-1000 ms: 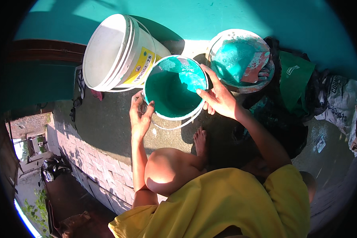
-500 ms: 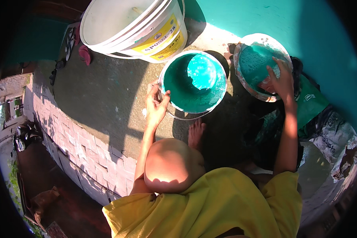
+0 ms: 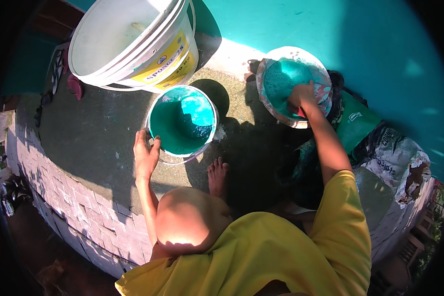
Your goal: The person prepares a green substance, possibly paint or plaster, by mixing a green liquid from one bucket into a bucket containing a white powder, then stirring the mixture with a handheld scraper.
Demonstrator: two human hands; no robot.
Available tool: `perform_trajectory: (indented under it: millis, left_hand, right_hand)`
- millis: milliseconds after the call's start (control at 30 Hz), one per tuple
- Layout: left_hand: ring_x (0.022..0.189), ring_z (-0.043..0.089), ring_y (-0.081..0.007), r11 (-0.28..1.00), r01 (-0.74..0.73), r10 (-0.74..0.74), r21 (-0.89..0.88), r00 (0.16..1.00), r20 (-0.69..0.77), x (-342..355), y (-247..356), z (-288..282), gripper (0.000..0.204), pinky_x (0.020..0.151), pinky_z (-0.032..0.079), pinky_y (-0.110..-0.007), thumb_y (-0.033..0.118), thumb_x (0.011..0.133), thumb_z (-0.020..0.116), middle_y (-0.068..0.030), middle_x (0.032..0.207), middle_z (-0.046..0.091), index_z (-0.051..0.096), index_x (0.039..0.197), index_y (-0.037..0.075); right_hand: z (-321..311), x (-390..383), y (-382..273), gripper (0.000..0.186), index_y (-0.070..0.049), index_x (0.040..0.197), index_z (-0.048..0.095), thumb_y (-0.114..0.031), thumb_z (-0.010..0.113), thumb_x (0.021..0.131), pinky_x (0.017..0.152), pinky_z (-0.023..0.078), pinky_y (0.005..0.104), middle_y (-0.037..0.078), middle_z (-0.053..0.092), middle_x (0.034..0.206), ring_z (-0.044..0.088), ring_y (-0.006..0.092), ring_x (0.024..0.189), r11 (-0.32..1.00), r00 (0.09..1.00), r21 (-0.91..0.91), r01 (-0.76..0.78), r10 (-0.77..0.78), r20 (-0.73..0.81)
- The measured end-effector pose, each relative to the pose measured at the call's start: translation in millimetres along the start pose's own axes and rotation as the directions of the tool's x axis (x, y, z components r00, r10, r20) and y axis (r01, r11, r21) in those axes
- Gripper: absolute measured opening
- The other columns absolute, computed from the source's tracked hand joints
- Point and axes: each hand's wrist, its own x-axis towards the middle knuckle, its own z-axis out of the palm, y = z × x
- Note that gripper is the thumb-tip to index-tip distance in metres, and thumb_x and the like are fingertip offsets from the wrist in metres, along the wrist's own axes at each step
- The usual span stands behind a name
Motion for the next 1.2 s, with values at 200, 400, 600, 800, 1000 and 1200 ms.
perform_trajectory:
  millis: [200, 400, 600, 800, 1000, 1200]
  left_hand:
    - [0.107, 0.056, -0.0354, 0.939, -0.167, 0.191, 0.301, 0.980, -0.053, 13.8, 83.9, -40.6, 0.049, 0.091, 0.045, -0.042, 0.032, 0.086, 0.067, -0.0168, 0.117, 0.055, 0.052, 0.119, 0.000]
    - [0.096, 0.058, -0.0349, 0.788, -0.575, 0.615, -0.220, 0.716, 0.331, 52.7, 203.7, -12.2, 0.033, 0.082, 0.046, -0.039, 0.017, 0.086, 0.065, -0.0167, 0.104, 0.059, 0.057, 0.113, -0.001]
    - [0.109, 0.053, -0.0316, 0.092, -0.989, 0.995, -0.113, 0.096, -0.029, 58.9, 267.4, 92.6, 0.030, 0.100, 0.038, -0.046, 0.015, 0.079, 0.064, -0.0171, 0.112, 0.055, 0.059, 0.106, 0.004]
    - [0.093, 0.059, -0.0301, 0.283, -0.934, 0.907, -0.217, 0.187, 0.378, 69.0, 238.2, 116.3, 0.022, 0.093, 0.044, -0.043, 0.020, 0.082, 0.061, -0.0128, 0.090, 0.061, 0.062, 0.096, 0.004]
    - [0.089, 0.060, -0.0299, 0.560, -0.708, 0.823, -0.430, 0.420, 0.381, 76.3, 216.0, 128.8, 0.031, 0.082, 0.047, -0.040, 0.025, 0.088, 0.059, -0.0126, 0.096, 0.061, 0.060, 0.109, 0.002]
    - [0.105, 0.056, -0.0163, 0.571, 0.061, 0.635, -0.819, 0.599, 0.487, 102.4, 245.1, 114.0, 0.044, 0.089, 0.043, -0.033, 0.028, 0.092, 0.058, -0.0051, 0.119, 0.059, 0.051, 0.129, 0.004]
  right_hand:
    - [-10.6, -2.0, 40.0, 0.023, -0.003, 0.092, 0.069, -0.015, 0.066, 0.073, 0.081, 0.051, 0.0463, 0.019, 0.067, 0.095, 0.065, 0.0356, 0.093, 0.949, 0.926, 0.286, -0.130, 0.220, -0.307]
    - [-22.1, 4.5, 72.5, 0.022, -0.005, 0.095, 0.072, -0.014, 0.062, 0.077, 0.082, 0.051, 0.0449, 0.020, 0.068, 0.093, 0.065, 0.0353, 0.092, 0.916, 0.898, 0.394, -0.079, 0.237, -0.371]
    - [-70.4, -34.1, 73.7, 0.024, -0.004, 0.098, 0.071, -0.015, 0.065, 0.078, 0.080, 0.051, 0.0418, 0.021, 0.067, 0.092, 0.065, 0.0352, 0.090, 0.898, 0.910, 0.436, -0.061, 0.229, -0.346]
    - [-92.8, -79.2, 83.0, 0.028, 0.001, 0.108, 0.064, -0.013, 0.065, 0.083, 0.074, 0.050, 0.0363, 0.017, 0.068, 0.087, 0.065, 0.0275, 0.078, 0.846, 0.820, 0.529, 0.069, 0.254, -0.513]
    - [-101.7, -108.9, 107.2, 0.021, 0.000, 0.105, 0.061, -0.016, 0.055, 0.094, 0.071, 0.049, 0.0264, 0.004, 0.065, 0.086, 0.060, 0.0090, 0.078, 0.360, 0.811, 0.829, 0.429, 0.251, -0.529]
    - [-82.6, -88.2, 76.2, 0.025, -0.007, 0.116, 0.053, -0.022, 0.053, 0.096, 0.069, 0.047, 0.0243, 0.000, 0.061, 0.086, 0.057, 0.0065, 0.077, -0.253, 0.922, 0.893, 0.372, 0.215, -0.323]
